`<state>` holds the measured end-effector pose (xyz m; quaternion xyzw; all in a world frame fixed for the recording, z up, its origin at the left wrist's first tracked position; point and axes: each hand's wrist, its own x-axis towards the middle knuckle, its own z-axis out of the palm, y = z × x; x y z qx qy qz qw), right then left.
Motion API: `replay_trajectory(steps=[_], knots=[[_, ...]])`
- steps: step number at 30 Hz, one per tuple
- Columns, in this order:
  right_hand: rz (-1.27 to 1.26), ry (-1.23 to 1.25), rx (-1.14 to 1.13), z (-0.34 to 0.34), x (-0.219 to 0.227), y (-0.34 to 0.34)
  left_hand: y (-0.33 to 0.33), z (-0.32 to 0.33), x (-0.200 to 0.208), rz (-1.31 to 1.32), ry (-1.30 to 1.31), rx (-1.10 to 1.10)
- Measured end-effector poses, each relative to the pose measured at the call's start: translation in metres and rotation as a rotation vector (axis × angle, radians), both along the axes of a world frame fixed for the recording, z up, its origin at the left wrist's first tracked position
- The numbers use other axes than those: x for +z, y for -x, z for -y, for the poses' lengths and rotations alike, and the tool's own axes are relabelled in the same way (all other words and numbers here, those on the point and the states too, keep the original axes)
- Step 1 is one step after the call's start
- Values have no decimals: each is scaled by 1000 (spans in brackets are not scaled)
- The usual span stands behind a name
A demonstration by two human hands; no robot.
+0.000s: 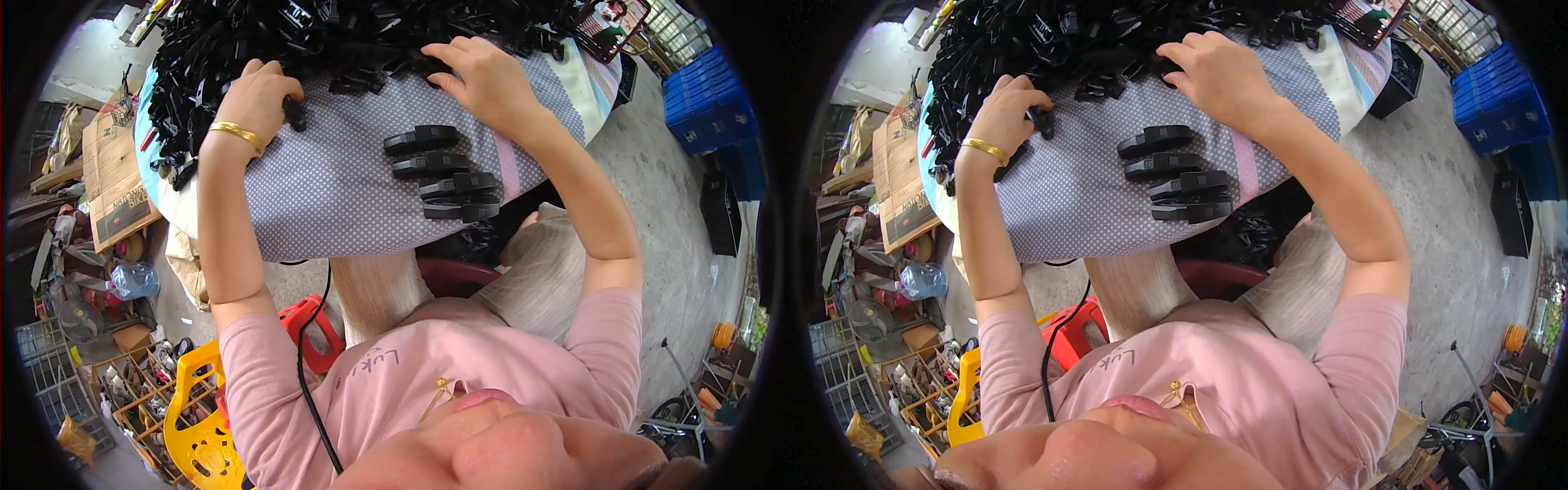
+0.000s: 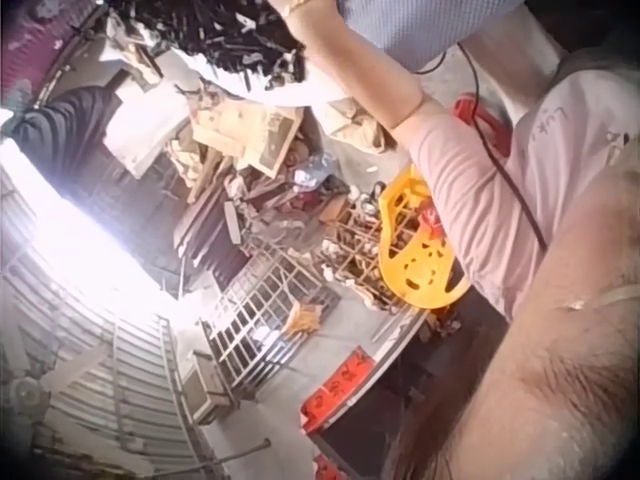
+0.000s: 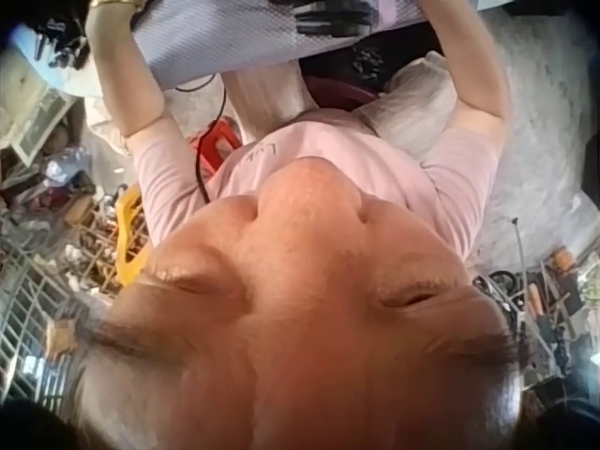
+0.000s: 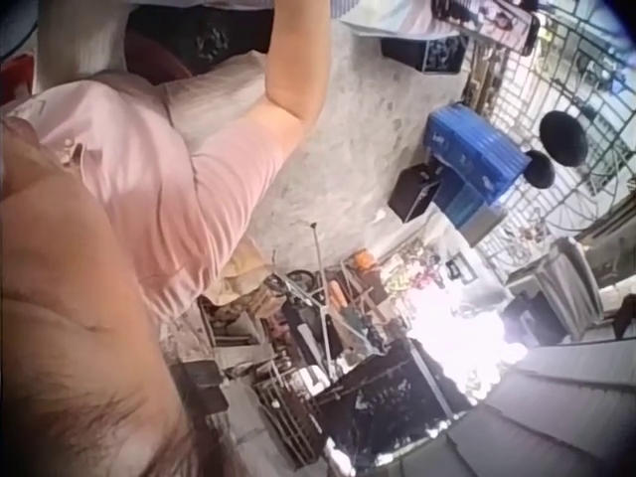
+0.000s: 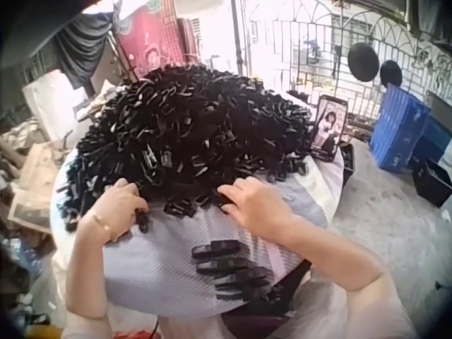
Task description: Sorting and arranging black plastic hair clips on a mesh tray.
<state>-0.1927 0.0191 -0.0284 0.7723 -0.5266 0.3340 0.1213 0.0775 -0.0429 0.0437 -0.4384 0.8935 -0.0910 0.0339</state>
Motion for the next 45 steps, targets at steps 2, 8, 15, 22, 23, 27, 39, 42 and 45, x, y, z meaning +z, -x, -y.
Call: replay_trajectory(steps=[2,8,15,22,23,27,39,42,45], knots=[[13,-27,43,0,6,1,3,2,-2,-21,21,-87],[281,-195,90,-10,18,11,44,-28,-27,-586,-119,-333],[656,-527,244,-20,17,8,61,-51,-42,-718,-260,-286],[234,-405,266,-30,18,-2,49,-39,-37,-577,-223,-199],[234,-405,269,-30,17,-2,49,-39,-38,-577,-222,-196],[130,-187,266,-34,17,2,50,-37,-37,-583,-219,-199],[193,-208,361,-27,12,-9,49,-39,-33,-575,-251,-336],[187,-289,359,-29,18,-2,26,-40,-14,-467,-222,-292],[131,-428,378,-31,30,7,-31,-37,-3,-305,-37,-28]])
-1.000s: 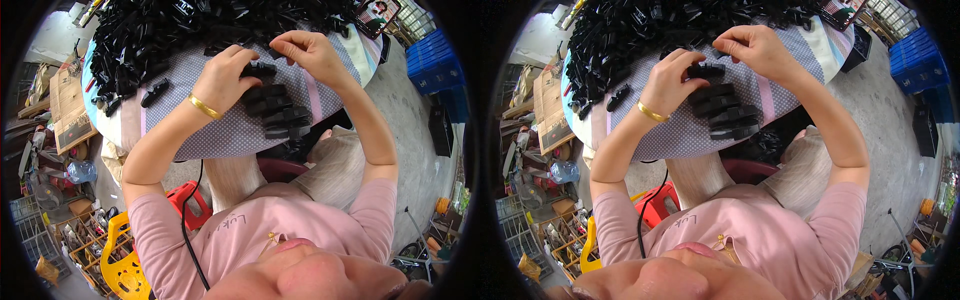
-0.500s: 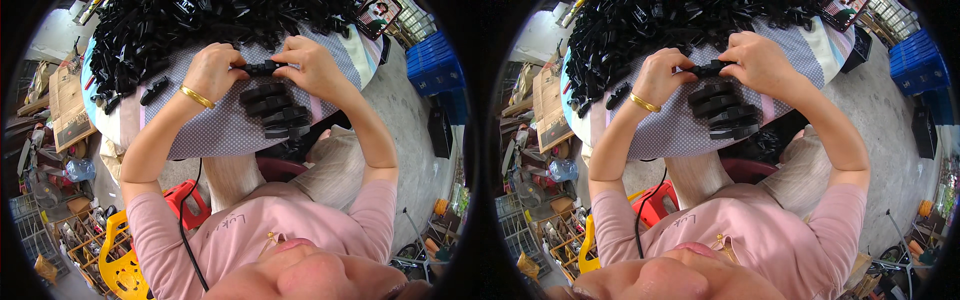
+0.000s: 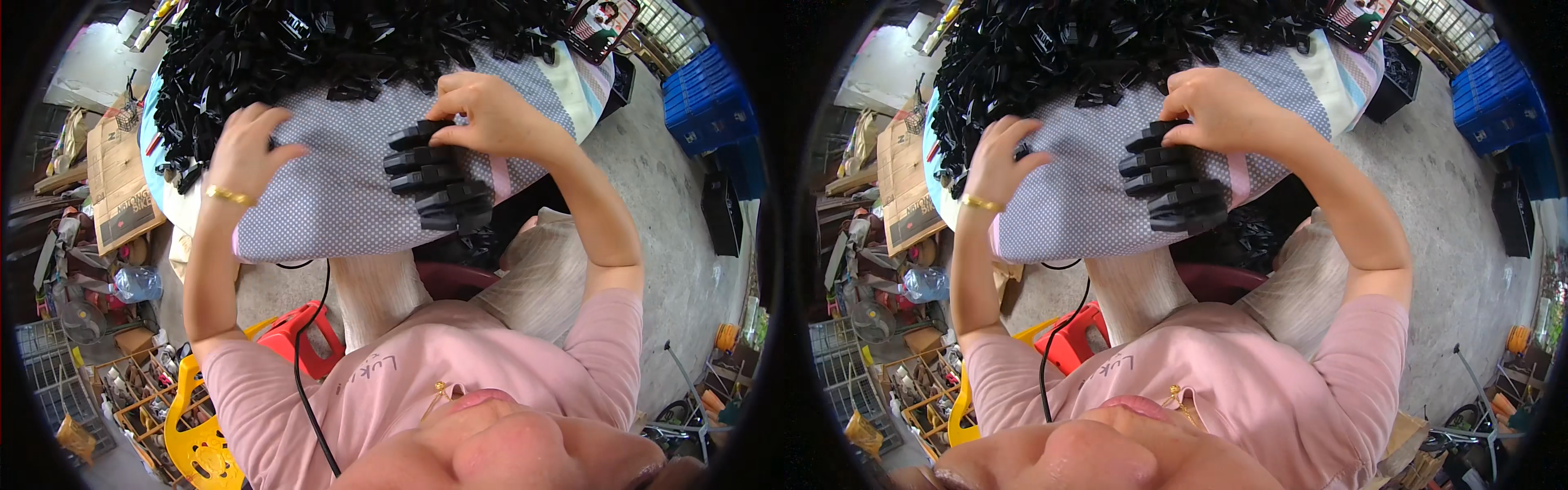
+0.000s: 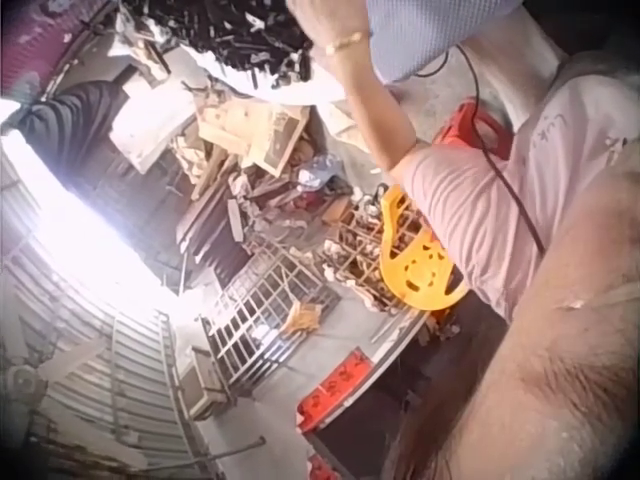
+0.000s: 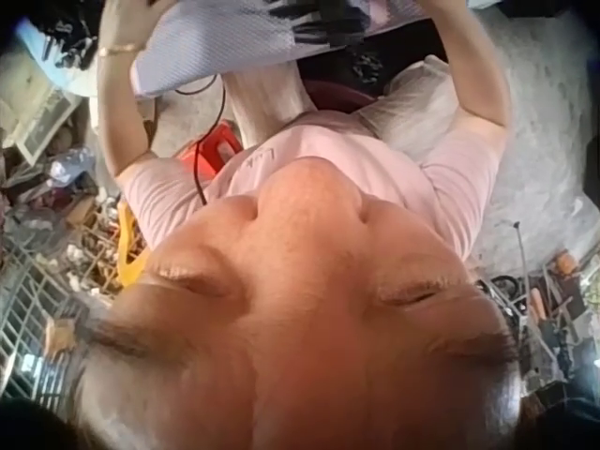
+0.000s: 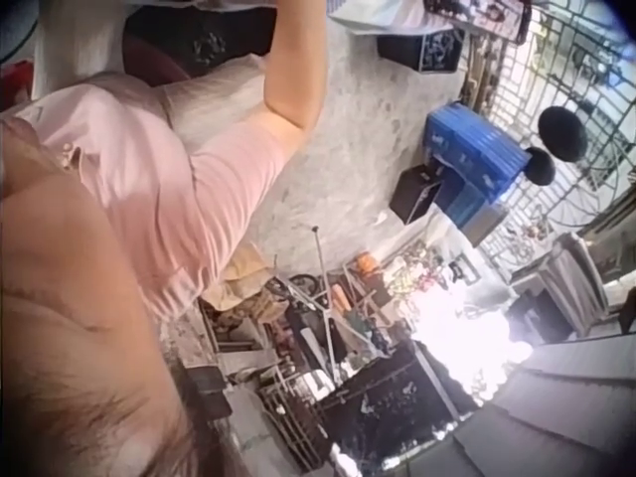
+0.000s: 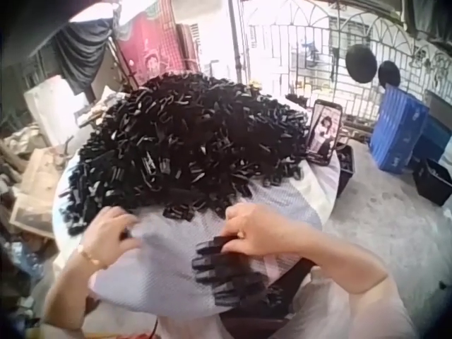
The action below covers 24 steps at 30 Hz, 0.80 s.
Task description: Sorting and arranging black plastic hair clips on a mesh tray.
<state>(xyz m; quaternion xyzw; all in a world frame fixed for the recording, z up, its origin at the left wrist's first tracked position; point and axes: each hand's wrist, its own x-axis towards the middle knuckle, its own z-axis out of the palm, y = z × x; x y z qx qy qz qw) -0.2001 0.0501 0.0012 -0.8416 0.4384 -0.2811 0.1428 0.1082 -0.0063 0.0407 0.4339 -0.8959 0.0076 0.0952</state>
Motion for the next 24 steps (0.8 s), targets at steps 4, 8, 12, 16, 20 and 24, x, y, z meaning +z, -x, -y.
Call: replay_trajectory(steps=[4,8,12,16,20,24], knots=[[-75,-468,134,6,24,5,-62,4,-25,-3,-59,318],[94,-87,-9,17,-9,3,-17,-10,-24,-155,-85,226],[-138,380,-279,28,-22,-10,42,-1,-40,-276,-5,-203],[-208,349,-274,30,-24,-6,97,6,-47,-244,27,-261],[-139,446,-313,25,-23,11,117,9,-51,-245,18,-257],[125,146,-227,16,-8,23,114,4,-55,-313,9,-308]])
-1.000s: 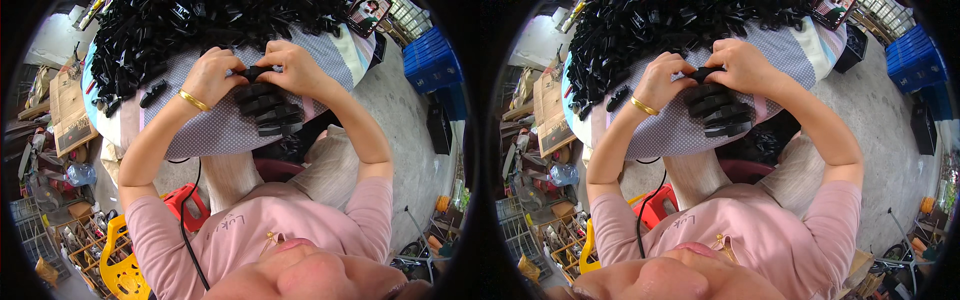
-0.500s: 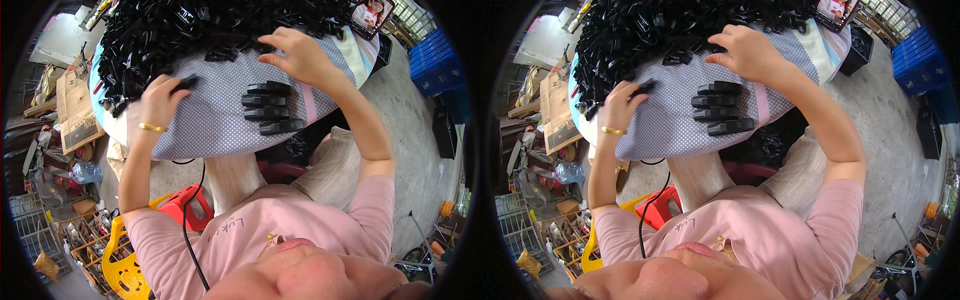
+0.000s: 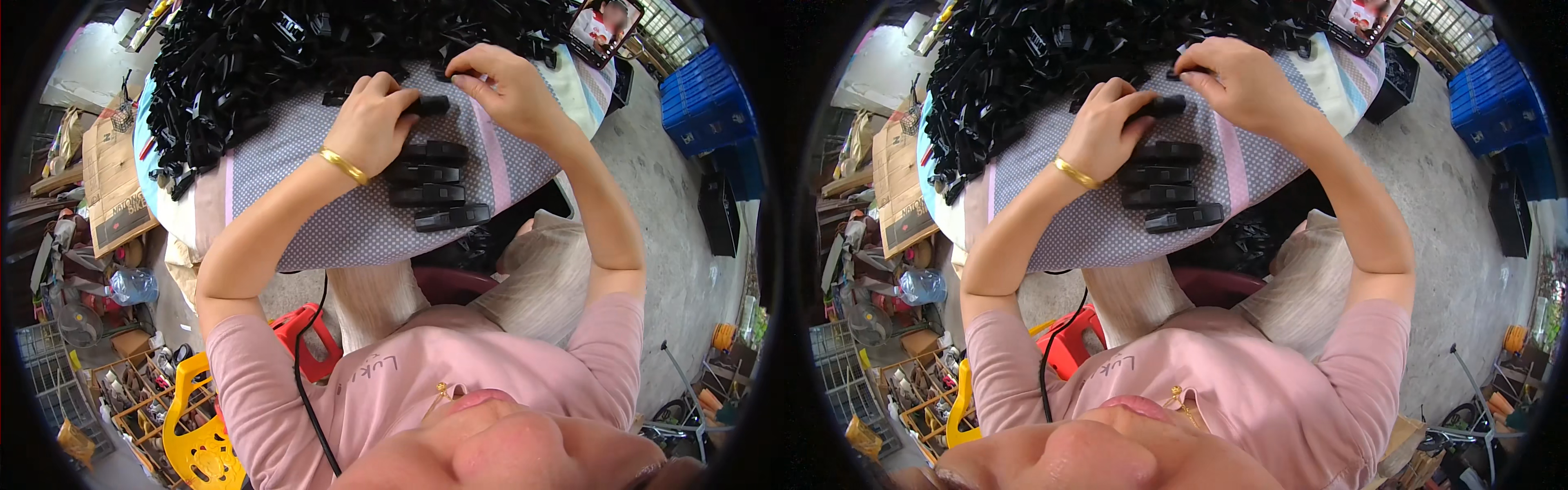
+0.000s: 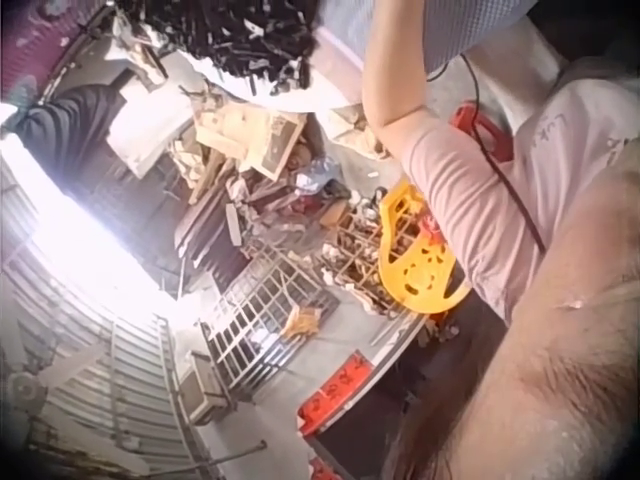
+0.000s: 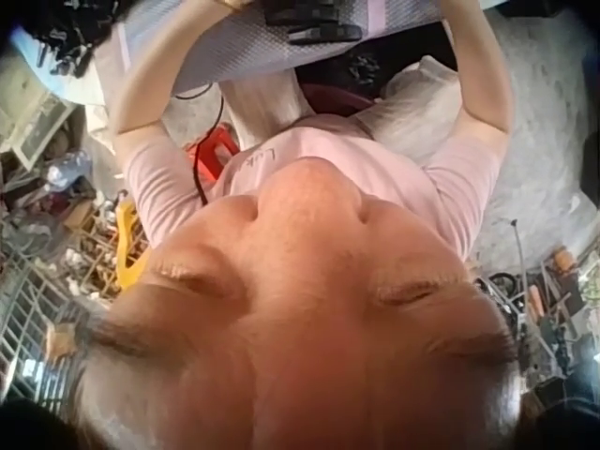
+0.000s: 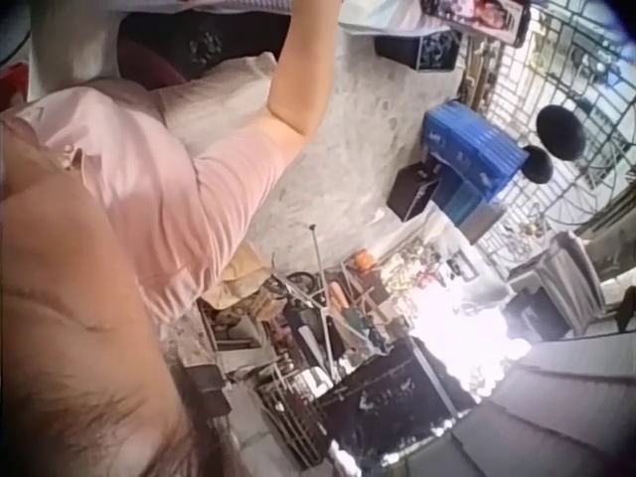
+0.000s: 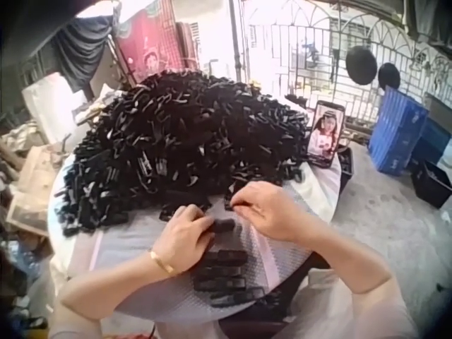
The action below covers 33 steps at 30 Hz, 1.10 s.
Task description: Sorting and arranging black plastic hair clips on a mesh tray.
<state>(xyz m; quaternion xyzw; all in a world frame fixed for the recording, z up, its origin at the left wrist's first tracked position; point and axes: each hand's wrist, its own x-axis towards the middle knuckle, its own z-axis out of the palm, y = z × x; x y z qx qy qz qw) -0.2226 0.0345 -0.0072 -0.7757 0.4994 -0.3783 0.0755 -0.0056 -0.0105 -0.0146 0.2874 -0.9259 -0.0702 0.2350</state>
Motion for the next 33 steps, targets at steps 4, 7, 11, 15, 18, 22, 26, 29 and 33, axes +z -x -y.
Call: replay_trajectory(steps=[4,7,11,15,18,22,26,29,33], knots=[[299,-344,195,-11,2,-14,-7,-1,9,-8,-198,-120],[239,-316,119,-15,-2,-19,-7,0,10,-46,-328,-56],[242,-277,195,-14,-8,-11,-9,-3,14,-18,-336,43],[61,-148,173,-20,0,-7,-14,3,17,-12,-393,5],[-106,32,125,-24,1,-9,-13,1,20,2,-407,9],[-145,106,60,-27,2,-11,-12,0,22,20,-401,25],[-179,-15,38,-28,5,-4,-16,1,17,-2,-339,-8],[-126,8,91,-23,-1,-2,-12,2,14,-29,-347,-14],[-33,76,180,-16,-10,-17,-8,1,11,-83,-322,-86]])
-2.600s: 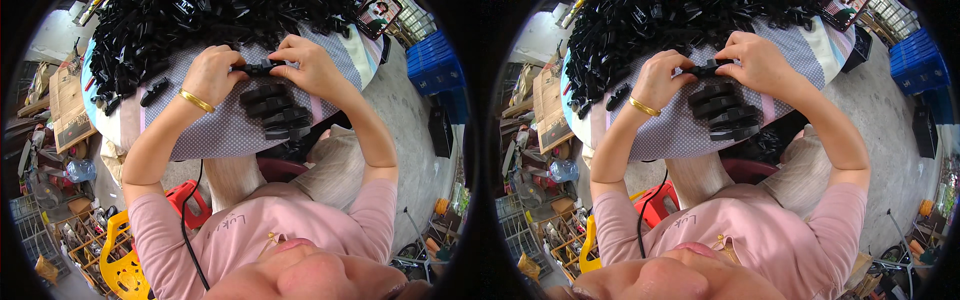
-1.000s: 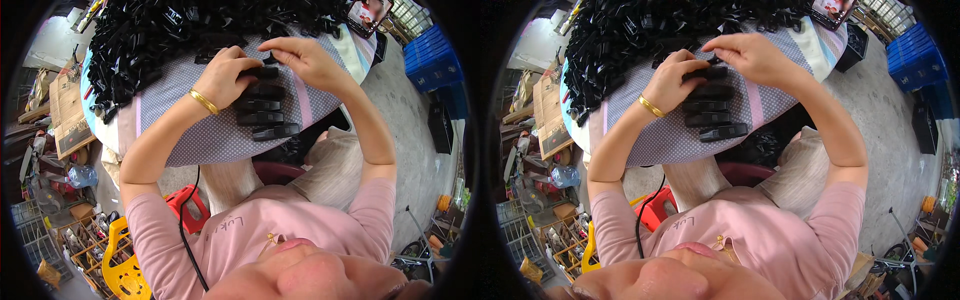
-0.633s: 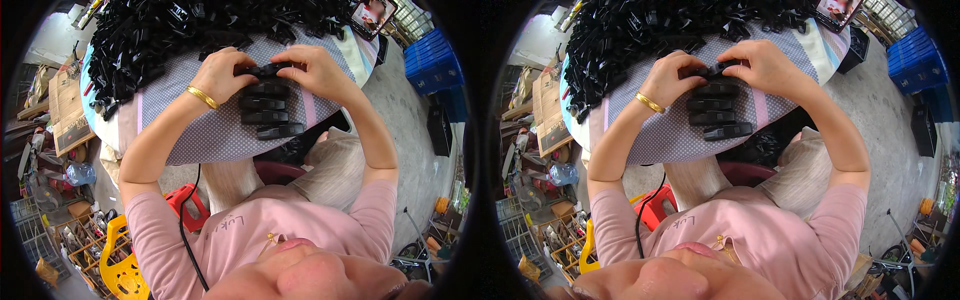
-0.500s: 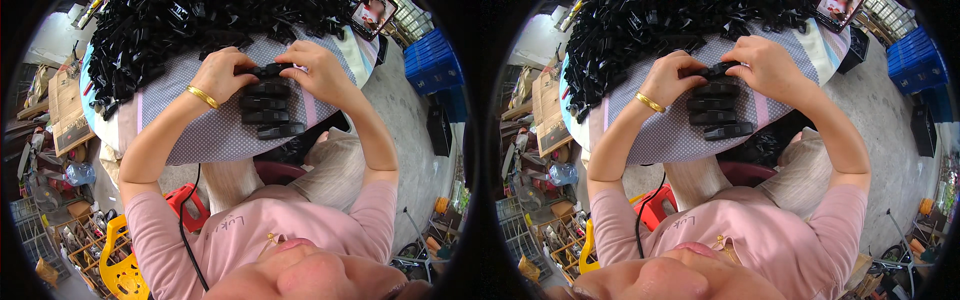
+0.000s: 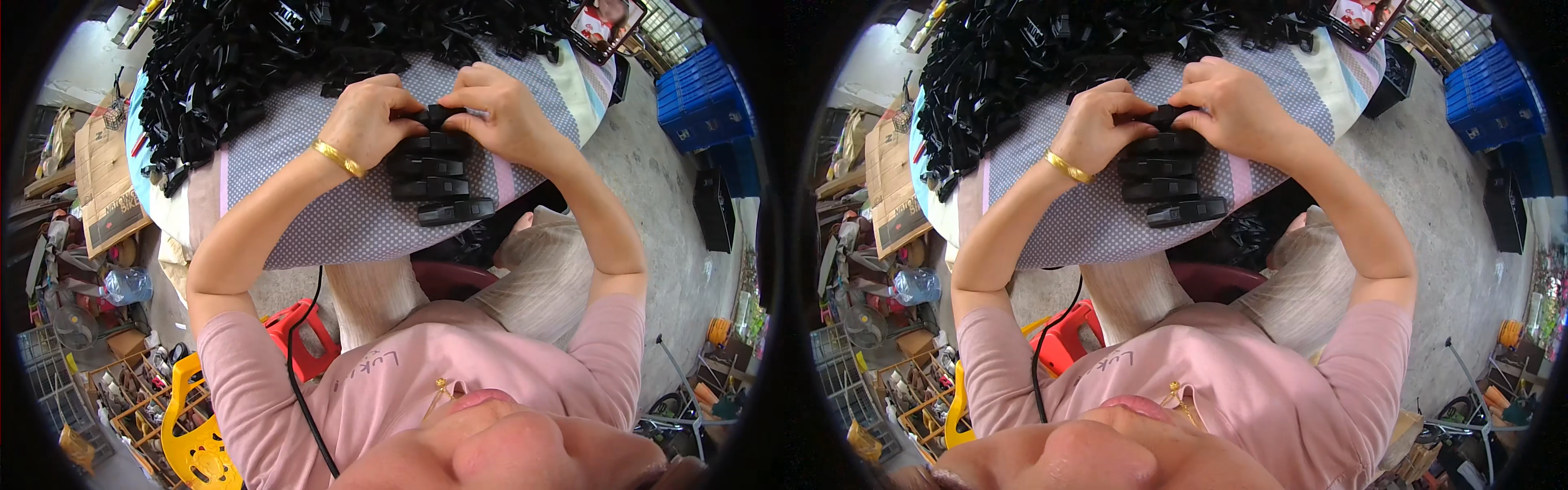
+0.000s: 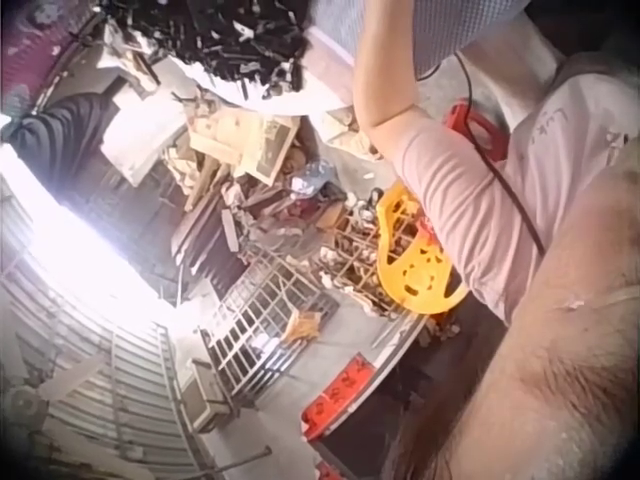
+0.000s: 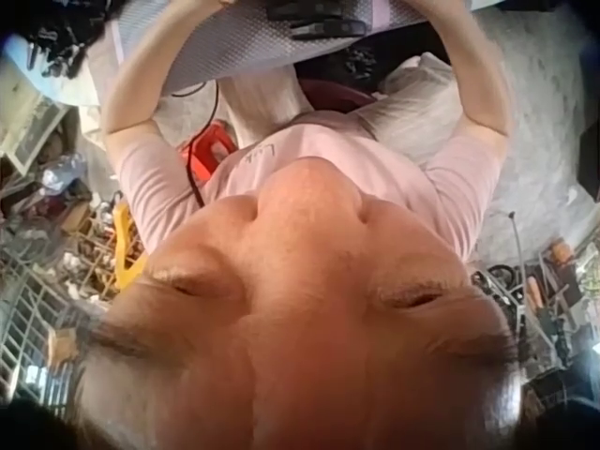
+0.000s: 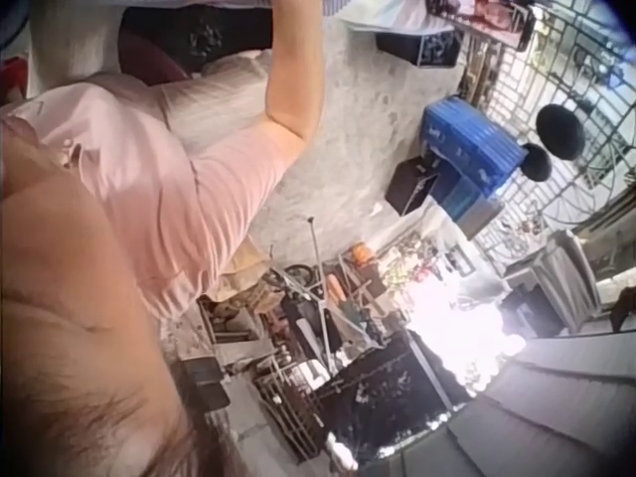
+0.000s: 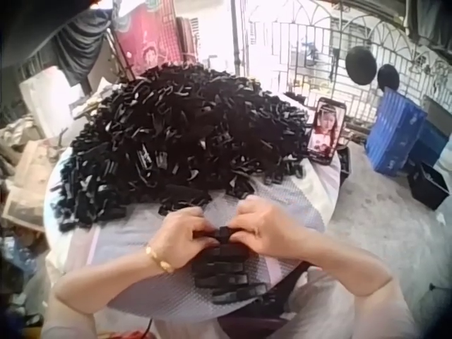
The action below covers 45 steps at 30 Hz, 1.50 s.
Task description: Sorting and arranging black plastic hair clips on a mesh tray.
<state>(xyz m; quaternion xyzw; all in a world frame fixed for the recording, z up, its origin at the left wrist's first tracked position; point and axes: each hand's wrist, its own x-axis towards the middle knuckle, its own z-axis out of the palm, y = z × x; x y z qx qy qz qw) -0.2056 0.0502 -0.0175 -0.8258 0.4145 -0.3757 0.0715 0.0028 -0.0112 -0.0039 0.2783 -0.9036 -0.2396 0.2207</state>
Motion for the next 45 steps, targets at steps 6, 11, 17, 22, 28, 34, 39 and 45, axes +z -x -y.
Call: replay_trajectory(steps=[6,11,17,22,28,34,39,45], knots=[[14,-65,53,8,3,7,0,15,9,51,20,-97],[-133,239,-334,34,-4,21,-6,51,-2,-72,856,151],[-276,170,-442,48,-13,25,-8,57,-8,148,823,261],[-243,78,-444,43,-6,26,-13,54,-4,106,794,293],[-304,65,-398,35,-9,42,-8,36,6,-132,632,297],[-152,101,-327,25,2,41,-4,2,20,-53,-347,172],[134,-390,-2,4,20,8,-4,-4,14,5,-286,167],[156,-484,56,6,9,14,-10,-7,16,94,57,2]])
